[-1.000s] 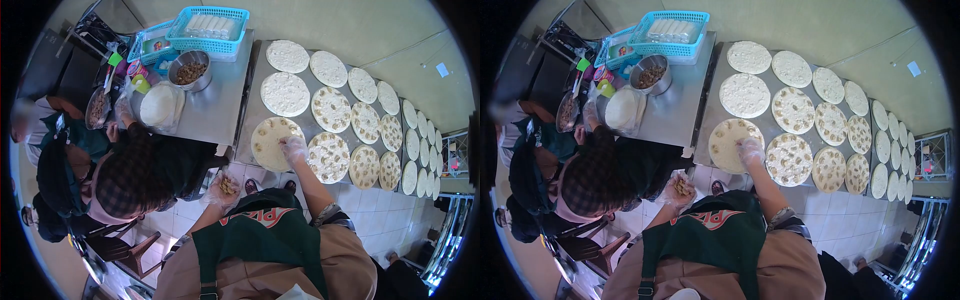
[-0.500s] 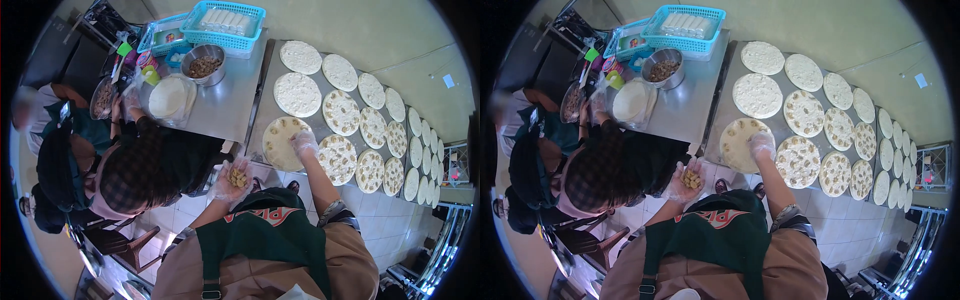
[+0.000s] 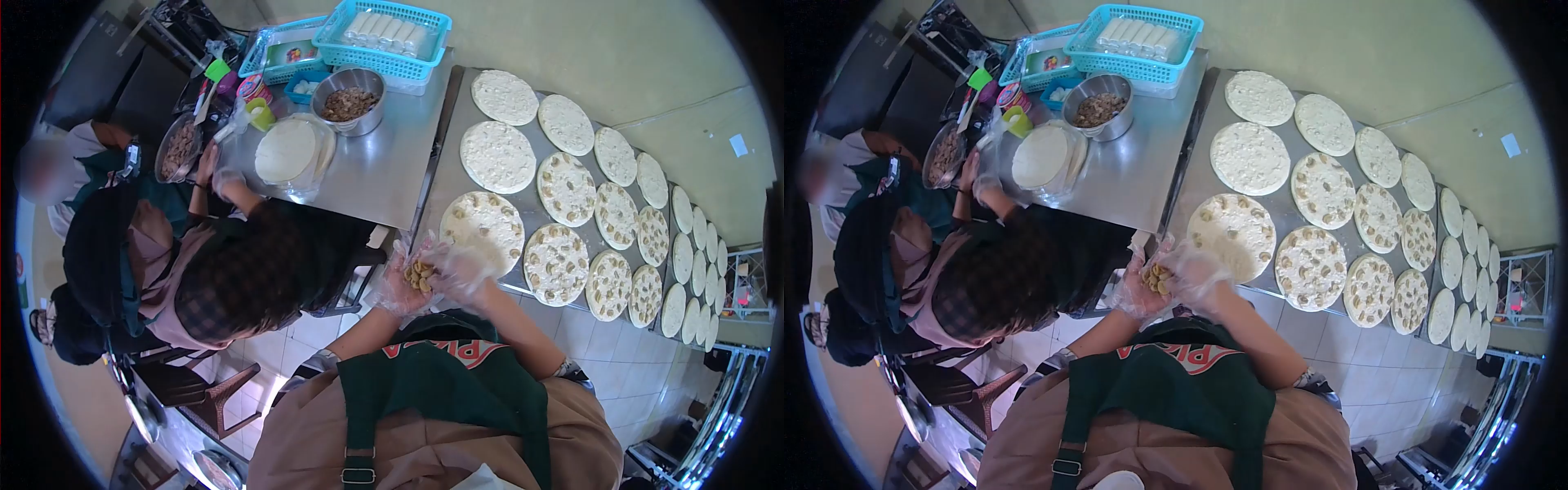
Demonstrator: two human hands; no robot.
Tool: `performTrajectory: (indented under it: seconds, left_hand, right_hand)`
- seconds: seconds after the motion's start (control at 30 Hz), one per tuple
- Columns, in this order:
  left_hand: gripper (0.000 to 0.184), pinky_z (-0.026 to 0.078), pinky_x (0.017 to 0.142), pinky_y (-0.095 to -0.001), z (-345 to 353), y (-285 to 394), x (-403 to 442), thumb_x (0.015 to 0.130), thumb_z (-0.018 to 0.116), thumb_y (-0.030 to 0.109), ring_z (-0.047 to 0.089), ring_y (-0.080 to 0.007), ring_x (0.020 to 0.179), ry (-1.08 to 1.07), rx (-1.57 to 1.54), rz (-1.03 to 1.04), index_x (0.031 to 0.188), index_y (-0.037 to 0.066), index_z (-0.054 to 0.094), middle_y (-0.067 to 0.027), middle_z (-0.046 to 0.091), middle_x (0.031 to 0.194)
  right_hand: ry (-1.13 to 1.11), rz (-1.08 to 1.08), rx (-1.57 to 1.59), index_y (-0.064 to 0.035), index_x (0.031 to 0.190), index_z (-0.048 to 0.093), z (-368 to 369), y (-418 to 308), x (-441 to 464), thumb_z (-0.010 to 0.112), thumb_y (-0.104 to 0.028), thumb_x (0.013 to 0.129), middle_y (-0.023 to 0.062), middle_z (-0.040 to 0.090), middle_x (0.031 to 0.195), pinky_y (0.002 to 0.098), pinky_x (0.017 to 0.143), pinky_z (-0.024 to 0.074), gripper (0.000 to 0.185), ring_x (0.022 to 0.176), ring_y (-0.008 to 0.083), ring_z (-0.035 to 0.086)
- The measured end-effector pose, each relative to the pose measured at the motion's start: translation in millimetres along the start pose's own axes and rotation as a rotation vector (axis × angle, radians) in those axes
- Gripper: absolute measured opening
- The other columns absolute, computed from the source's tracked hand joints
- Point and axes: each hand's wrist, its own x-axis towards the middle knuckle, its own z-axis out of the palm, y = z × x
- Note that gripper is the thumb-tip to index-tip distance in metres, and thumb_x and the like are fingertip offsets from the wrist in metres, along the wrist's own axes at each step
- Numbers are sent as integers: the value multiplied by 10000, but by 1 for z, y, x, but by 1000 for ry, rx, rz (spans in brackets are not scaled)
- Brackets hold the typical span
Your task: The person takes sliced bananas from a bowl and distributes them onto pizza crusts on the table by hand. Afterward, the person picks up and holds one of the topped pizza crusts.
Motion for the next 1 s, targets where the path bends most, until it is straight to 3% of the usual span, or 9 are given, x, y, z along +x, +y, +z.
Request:
performTrajectory:
  seconds: [0.1, 0.17, 0.43, 0.53, 0.67, 0.77, 0.83, 0.93, 1.0]
  left_hand:
    - [521, 330, 904, -417, -1, -9, 0, 800, 370, 470, 398, -271, 1096, 5, 63, 3, 1189, 123, 387, -107, 404, 1208]
    - [490, 320, 913, -418, -3, -13, -3, 813, 373, 421, 407, -276, 1089, 26, 88, -5, 1188, 107, 390, -109, 401, 1213]
    - [379, 390, 845, -401, -25, -20, 1, 818, 374, 316, 499, -255, 971, 231, 50, -45, 1102, 86, 475, -111, 522, 1057]
    - [357, 450, 748, -364, -42, -16, 6, 821, 365, 305, 548, -231, 863, 121, -65, -158, 1052, 69, 501, -86, 560, 968]
    - [336, 438, 778, -371, -36, -20, 7, 824, 351, 280, 540, -219, 894, 41, 2, -200, 1046, 81, 506, -73, 554, 1002]
    - [370, 467, 712, -327, -13, -22, 2, 836, 354, 344, 556, -222, 827, 117, 24, -179, 986, 47, 515, -93, 567, 922]
    - [372, 462, 729, -347, 0, -23, 3, 839, 351, 363, 554, -227, 830, 128, 93, -156, 964, 55, 518, -103, 562, 920]
    - [382, 440, 782, -391, -19, -20, 12, 839, 348, 393, 528, -241, 918, 156, 85, -169, 976, 82, 523, -80, 555, 983]
    - [373, 434, 793, -397, -21, -20, 12, 839, 352, 387, 522, -249, 932, 146, 75, -181, 971, 84, 524, -81, 555, 983]
  right_hand:
    - [-40, 54, -133, -86, 1055, 489, 8, -19, -2, 502, -137, 675, 134, 532, 908, 390, 730, 427, 383, 867, 302, 502]
    - [-45, 16, -187, -106, 1156, 404, 29, -7, -10, 406, -166, 750, 201, 506, 995, 392, 712, 442, 410, 848, 312, 538]
    - [-41, 138, -29, -100, 1020, 500, 22, -4, -24, 431, -146, 747, 162, 547, 892, 393, 659, 445, 286, 755, 326, 547]
    - [138, 140, 48, -107, 967, 534, 22, -3, -28, 475, -127, 706, 150, 556, 811, 400, 642, 441, 269, 729, 334, 542]
    - [40, 251, 42, -130, 953, 559, 16, -3, -32, 489, -121, 679, 148, 567, 823, 391, 657, 444, 284, 750, 350, 535]
    - [97, 329, 278, -108, 959, 571, 11, 2, -37, 513, -112, 705, 132, 583, 857, 333, 661, 455, 261, 751, 285, 559]
    - [202, 328, 756, -56, 972, 566, 17, 12, -41, 539, -104, 736, 93, 593, 892, 260, 665, 449, 242, 750, 177, 565]
    - [211, 450, 1082, -7, 954, 561, 15, 16, -43, 556, -103, 753, 52, 590, 865, 218, 665, 435, 223, 755, 100, 535]
    - [172, 446, 1066, 5, 966, 549, 4, 15, -48, 536, -85, 762, 53, 580, 879, 219, 677, 427, 223, 765, 101, 526]
